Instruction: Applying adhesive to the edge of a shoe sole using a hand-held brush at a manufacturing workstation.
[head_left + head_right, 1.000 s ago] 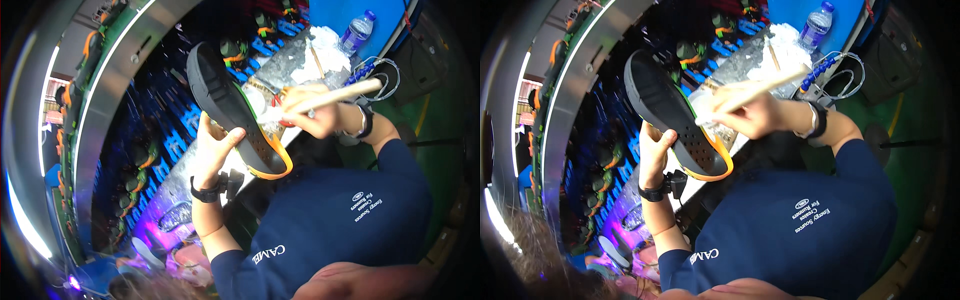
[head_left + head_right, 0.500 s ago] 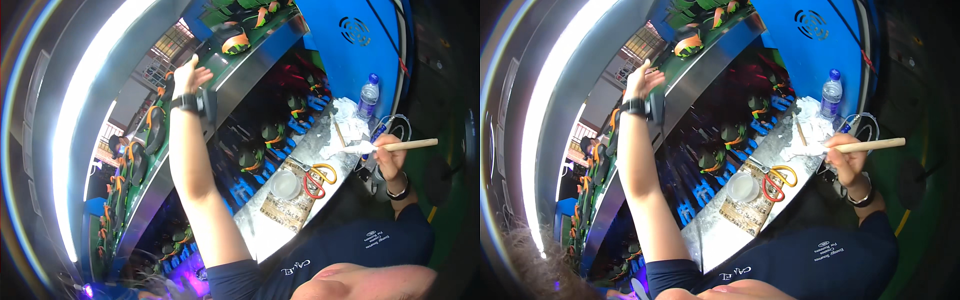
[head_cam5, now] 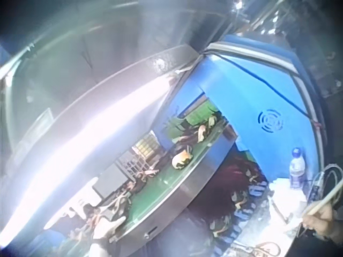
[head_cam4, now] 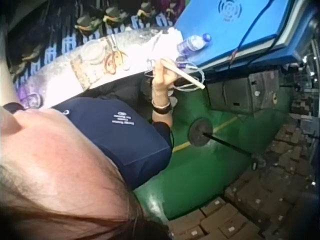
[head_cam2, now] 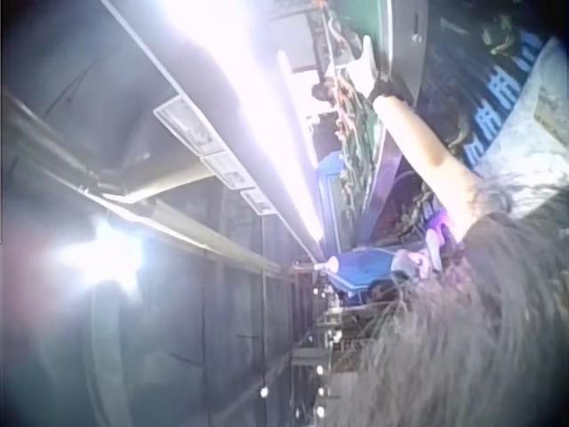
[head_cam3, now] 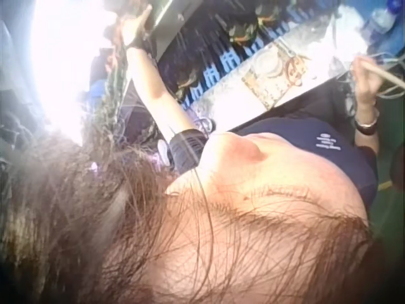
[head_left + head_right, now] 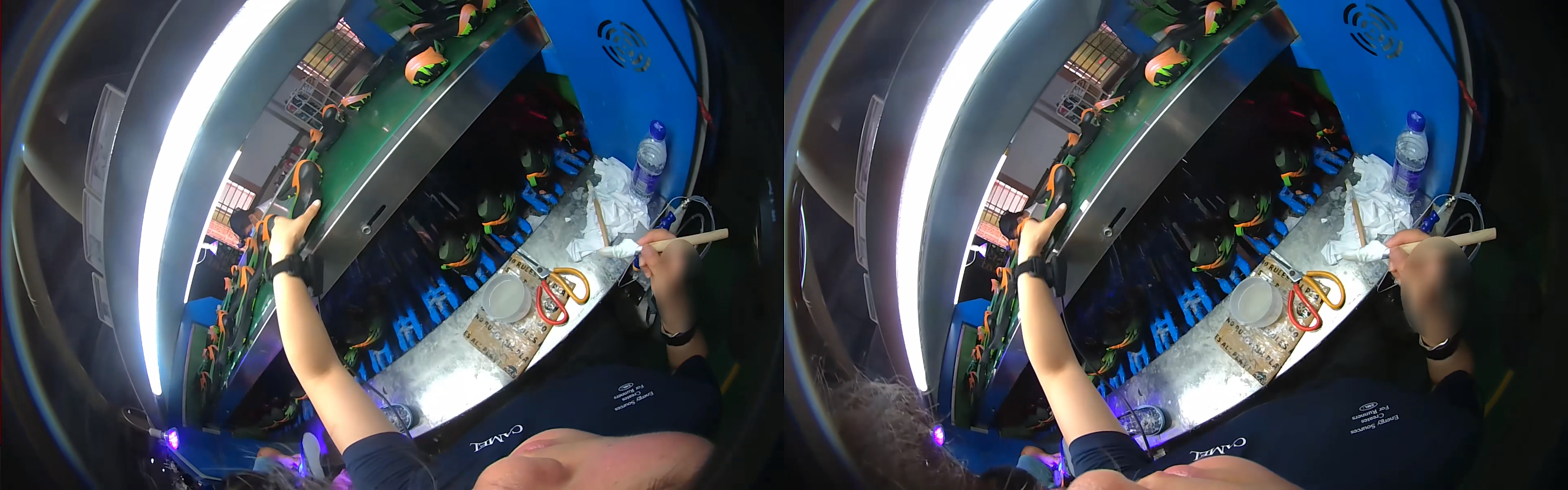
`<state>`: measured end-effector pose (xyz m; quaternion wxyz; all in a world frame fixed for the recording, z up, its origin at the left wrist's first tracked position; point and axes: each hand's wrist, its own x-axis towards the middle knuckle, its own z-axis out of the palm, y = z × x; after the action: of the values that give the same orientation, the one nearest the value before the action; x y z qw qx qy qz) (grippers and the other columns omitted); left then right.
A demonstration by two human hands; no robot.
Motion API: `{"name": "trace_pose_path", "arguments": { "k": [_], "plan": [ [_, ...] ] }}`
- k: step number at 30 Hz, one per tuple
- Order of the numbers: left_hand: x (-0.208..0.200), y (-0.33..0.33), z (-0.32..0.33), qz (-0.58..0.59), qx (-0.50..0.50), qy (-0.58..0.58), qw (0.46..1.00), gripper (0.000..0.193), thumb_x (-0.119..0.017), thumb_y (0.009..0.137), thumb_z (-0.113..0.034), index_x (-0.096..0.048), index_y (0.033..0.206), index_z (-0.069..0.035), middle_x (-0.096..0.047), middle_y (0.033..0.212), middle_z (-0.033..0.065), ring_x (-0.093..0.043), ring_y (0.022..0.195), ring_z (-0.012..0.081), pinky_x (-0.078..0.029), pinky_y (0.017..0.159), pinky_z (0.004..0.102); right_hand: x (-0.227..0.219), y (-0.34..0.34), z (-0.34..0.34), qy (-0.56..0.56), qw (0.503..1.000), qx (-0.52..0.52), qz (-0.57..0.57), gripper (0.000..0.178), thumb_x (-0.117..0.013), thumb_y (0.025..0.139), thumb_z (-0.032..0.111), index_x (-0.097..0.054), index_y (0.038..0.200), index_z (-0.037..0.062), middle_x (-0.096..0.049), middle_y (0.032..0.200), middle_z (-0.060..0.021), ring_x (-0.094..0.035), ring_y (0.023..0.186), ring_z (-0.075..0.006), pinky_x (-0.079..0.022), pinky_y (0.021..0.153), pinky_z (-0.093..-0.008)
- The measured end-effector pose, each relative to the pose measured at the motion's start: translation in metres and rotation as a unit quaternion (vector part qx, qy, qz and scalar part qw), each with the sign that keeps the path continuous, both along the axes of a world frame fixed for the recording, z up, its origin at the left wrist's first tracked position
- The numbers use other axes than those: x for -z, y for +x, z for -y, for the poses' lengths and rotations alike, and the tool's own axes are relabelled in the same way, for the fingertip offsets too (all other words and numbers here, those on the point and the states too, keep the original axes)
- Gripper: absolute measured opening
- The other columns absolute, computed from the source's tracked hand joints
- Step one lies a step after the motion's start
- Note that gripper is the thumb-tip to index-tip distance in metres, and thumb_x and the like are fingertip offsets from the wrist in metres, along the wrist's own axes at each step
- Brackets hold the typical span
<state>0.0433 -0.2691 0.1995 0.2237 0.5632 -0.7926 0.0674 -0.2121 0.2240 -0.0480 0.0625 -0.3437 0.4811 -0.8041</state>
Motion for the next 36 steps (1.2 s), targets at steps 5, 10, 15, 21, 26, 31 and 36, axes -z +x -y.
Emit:
{"name": "trace_pose_path", "arguments": {
  "k": [5,10,15,21,26,31,36],
  "plan": [
    [-0.020,-0.007,0.004,-0.276,0.110,-0.040,0.954,0.046,-0.074,0.055,-0.027,-0.055,0.080,0.007,-0.057,0.072,0.0123,-0.055,0.057,0.0186,-0.044,0.051,0.0284,-0.001,0.006,0.005,-0.003,1.000,0.007,-0.001,0.013,-0.051,0.079,0.011,-0.051,0.085,-0.0004,-0.043,0.058,0.0009,-0.035,0.046,-0.0020,-0.025,0.040,-0.0155],
    [-0.088,0.020,-0.076,-0.467,0.284,0.020,0.837,0.057,-0.068,0.066,-0.014,-0.036,0.106,0.011,-0.055,0.085,0.0139,-0.057,0.066,0.0189,-0.046,0.063,0.0270,0.007,0.002,-0.002,0.014,1.000,0.022,0.017,0.012,-0.052,0.079,0.010,-0.051,0.086,0.0000,-0.043,0.057,0.0012,-0.034,0.045,-0.0017,-0.025,0.039,-0.0152],
    [-0.024,0.021,-0.083,-0.408,0.381,-0.165,0.813,0.104,-0.077,0.059,-0.018,-0.005,0.131,-0.001,-0.020,0.129,0.0184,-0.023,0.118,0.0226,-0.021,0.099,0.0378,-0.001,0.019,0.007,0.011,0.999,-0.023,0.029,0.011,-0.052,0.079,0.009,-0.052,0.085,-0.0001,-0.044,0.057,0.0011,-0.034,0.045,-0.0019,-0.025,0.039,-0.0153],
    [0.008,0.050,-0.135,-0.528,0.460,-0.026,0.714,0.051,-0.055,0.074,-0.024,-0.039,0.109,0.009,-0.048,0.101,0.0201,-0.055,0.082,0.0292,-0.047,0.071,0.0378,-0.001,0.027,0.054,0.043,0.994,-0.091,-0.029,0.007,-0.054,0.077,0.005,-0.054,0.081,0.0000,-0.050,0.064,-0.0015,-0.043,0.055,-0.0044,-0.034,0.048,-0.0177],
    [0.099,0.074,-0.247,-0.338,0.479,0.216,0.781,0.054,-0.057,0.070,-0.021,-0.040,0.112,0.007,-0.050,0.106,0.0179,-0.051,0.092,0.0223,-0.043,0.078,0.0304,0.019,0.052,0.124,0.130,0.962,-0.216,-0.103,0.009,-0.057,0.076,0.009,-0.056,0.079,0.0016,-0.052,0.065,0.0000,-0.046,0.056,-0.0044,-0.037,0.049,-0.0195],
    [0.250,0.085,-0.254,-0.555,0.383,0.447,0.587,0.075,-0.076,0.054,-0.023,-0.038,0.113,0.004,-0.050,0.104,0.0108,-0.050,0.093,0.0200,-0.041,0.079,0.0315,0.038,0.064,0.159,0.224,0.938,-0.196,-0.179,0.011,-0.057,0.074,0.011,-0.056,0.073,0.0005,-0.054,0.057,-0.0047,-0.048,0.051,-0.0078,-0.037,0.047,-0.0226],
    [0.319,0.115,-0.279,-0.642,0.293,0.559,0.435,0.079,-0.073,0.058,-0.029,-0.033,0.119,0.002,-0.045,0.113,0.0134,-0.045,0.103,0.0247,-0.037,0.087,0.0359,0.057,0.062,0.171,0.280,0.917,-0.174,-0.223,0.012,-0.057,0.073,0.013,-0.055,0.073,0.0010,-0.054,0.058,-0.0087,-0.051,0.050,-0.0159,-0.039,0.048,-0.0277]
  ]
}}
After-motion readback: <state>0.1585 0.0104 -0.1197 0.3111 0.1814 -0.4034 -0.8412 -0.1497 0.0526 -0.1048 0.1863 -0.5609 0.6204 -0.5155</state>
